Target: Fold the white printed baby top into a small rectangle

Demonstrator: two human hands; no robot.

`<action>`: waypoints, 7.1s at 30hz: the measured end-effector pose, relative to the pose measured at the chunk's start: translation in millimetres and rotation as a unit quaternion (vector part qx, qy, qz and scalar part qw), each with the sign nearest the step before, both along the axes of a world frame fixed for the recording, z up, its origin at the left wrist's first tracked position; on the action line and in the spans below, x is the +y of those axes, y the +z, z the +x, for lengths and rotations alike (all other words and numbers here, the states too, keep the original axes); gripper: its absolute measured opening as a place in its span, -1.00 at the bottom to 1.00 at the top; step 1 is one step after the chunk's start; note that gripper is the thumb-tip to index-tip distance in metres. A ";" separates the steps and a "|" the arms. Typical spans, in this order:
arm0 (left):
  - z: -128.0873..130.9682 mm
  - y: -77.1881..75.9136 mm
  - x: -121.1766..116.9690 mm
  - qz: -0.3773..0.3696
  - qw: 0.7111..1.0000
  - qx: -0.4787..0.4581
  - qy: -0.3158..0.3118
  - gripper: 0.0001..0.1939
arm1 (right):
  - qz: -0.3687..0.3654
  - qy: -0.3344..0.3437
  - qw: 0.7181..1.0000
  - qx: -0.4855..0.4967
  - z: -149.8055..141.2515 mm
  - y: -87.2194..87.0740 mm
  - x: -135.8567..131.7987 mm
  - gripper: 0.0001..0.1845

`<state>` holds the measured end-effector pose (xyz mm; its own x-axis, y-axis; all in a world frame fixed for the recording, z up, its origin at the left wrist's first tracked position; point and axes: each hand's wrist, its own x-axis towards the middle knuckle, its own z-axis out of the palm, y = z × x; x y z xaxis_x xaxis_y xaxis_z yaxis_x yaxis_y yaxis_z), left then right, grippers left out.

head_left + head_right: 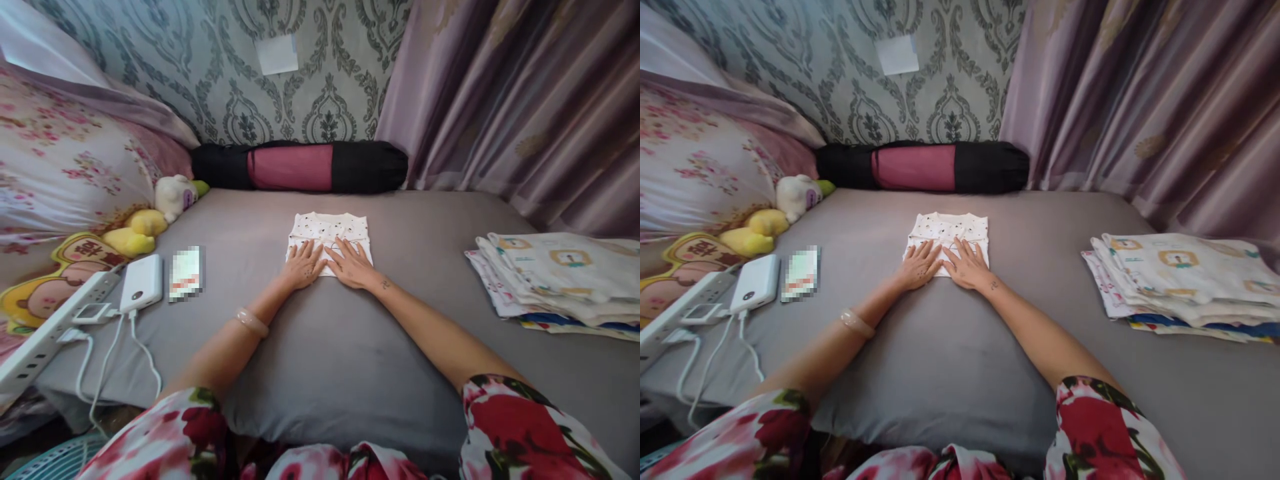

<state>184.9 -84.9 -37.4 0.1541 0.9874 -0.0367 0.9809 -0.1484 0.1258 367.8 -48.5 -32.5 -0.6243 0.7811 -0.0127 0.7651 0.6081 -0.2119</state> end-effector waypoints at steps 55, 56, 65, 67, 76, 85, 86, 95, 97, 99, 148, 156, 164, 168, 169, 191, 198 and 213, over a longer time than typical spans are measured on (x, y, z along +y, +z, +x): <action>-82.6 7.7 -35.5 0.152 0.961 -0.210 -0.090 -0.80 | 0.087 0.041 0.978 0.183 86.6 6.2 -5.2 -0.73; -83.0 8.4 -32.8 0.161 0.962 -0.209 -0.075 -0.80 | 0.087 0.009 0.975 0.202 83.8 8.1 -2.2 -0.74; -66.0 11.8 7.9 0.187 0.924 -0.316 0.102 -0.91 | 0.063 -0.133 0.959 0.240 60.0 20.7 28.0 -0.67; -62.5 9.0 20.1 0.194 0.921 -0.314 0.127 -0.93 | 0.075 -0.143 0.963 0.218 56.4 20.2 37.7 -0.65; -51.0 6.3 68.5 0.192 0.939 -0.231 0.164 -0.84 | 0.106 -0.172 0.971 0.127 38.7 12.6 83.3 -0.58; -51.8 4.5 102.0 0.142 0.969 -0.132 0.155 -0.77 | 0.096 -0.199 0.974 0.042 28.8 13.1 105.5 -0.63; -52.3 3.9 105.8 0.137 0.969 -0.128 0.161 -0.76 | 0.095 -0.199 0.975 0.039 28.4 13.1 107.8 -0.63; -58.7 -3.4 133.8 0.126 0.964 -0.136 0.192 -0.76 | 0.074 -0.225 0.971 0.029 25.3 10.6 132.0 -0.64; -61.2 -5.8 139.1 0.129 0.961 -0.147 0.198 -0.77 | 0.066 -0.233 0.970 0.035 25.1 9.6 137.2 -0.64; -63.4 -8.1 143.8 0.131 0.956 -0.159 0.211 -0.78 | 0.058 -0.242 0.968 0.042 25.0 8.9 142.1 -0.64; -5.1 6.6 118.4 0.003 0.994 -0.028 0.106 -0.40 | -0.008 -0.053 0.998 0.026 -36.1 -4.1 104.8 -0.41; -21.0 -5.6 117.5 0.059 0.993 -0.026 0.101 -0.45 | 0.014 -0.143 0.989 0.021 -33.9 -6.8 104.4 -0.33; -35.3 -15.2 110.4 0.112 0.990 -0.030 0.081 -0.48 | 0.044 -0.199 0.979 -0.007 -11.2 -11.2 106.3 -0.29; -39.4 -18.3 110.7 0.119 0.987 -0.053 0.090 -0.47 | 0.056 -0.193 0.980 -0.010 -4.7 -14.4 106.1 -0.29; -40.1 -18.8 111.0 0.121 0.987 -0.057 0.091 -0.47 | 0.057 -0.193 0.980 -0.012 -4.4 -14.5 106.1 -0.29; -37.4 -14.3 103.3 0.141 0.977 -0.086 0.133 -0.52 | 0.047 -0.133 0.990 -0.003 -8.4 -13.4 119.5 -0.30; -36.3 -11.4 100.3 0.166 0.972 -0.094 0.137 -0.56 | 0.017 -0.134 0.991 -0.012 -18.0 0.9 119.7 -0.33; -37.3 -12.5 101.1 0.163 0.964 -0.116 0.173 -0.61 | 0.014 -0.095 0.995 0.032 -53.8 -4.6 103.1 -0.38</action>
<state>147.6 16.2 -49.8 -0.2205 0.9344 0.2797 0.9297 0.1146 0.3501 314.0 54.6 -37.1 -0.4637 0.8848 0.0448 0.8527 0.4595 -0.2486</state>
